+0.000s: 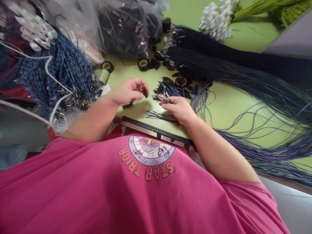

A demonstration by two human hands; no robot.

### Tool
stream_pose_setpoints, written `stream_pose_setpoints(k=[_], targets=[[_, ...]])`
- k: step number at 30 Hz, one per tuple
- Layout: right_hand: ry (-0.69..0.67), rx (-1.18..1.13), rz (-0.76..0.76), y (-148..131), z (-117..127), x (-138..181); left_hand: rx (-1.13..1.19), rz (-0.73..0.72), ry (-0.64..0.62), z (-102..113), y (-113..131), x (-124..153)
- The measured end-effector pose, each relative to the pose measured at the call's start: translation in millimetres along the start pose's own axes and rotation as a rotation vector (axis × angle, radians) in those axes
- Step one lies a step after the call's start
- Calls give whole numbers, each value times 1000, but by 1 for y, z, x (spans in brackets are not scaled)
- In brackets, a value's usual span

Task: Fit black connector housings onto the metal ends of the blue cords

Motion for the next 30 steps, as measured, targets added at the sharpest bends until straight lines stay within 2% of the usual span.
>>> stream_pose_setpoints(k=[4, 9, 14, 23, 30], targets=[[47, -75, 0, 2, 2, 0, 407, -46, -30, -36, -11, -9], [121, -5, 71, -3, 2, 3, 593, -98, -13, -47, -25, -14], [217, 101, 106, 0, 6, 2, 576, -81, 50, -45, -31, -14], [295, 232, 122, 1, 7, 3, 538, -29, 47, -47, -31, -13], [255, 391, 95, -1, 0, 4, 439, 71, 86, -57, -32, -14]])
Point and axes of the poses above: each hand's wrist, its own x-axis away from the middle knuckle, its own z-axis out of the back of the hand, y = z × x, the point moved 5 cm from there along -x, towards the middle knuckle, and after that the axes turned 13 degrees about -y, right-handed, at the moved point
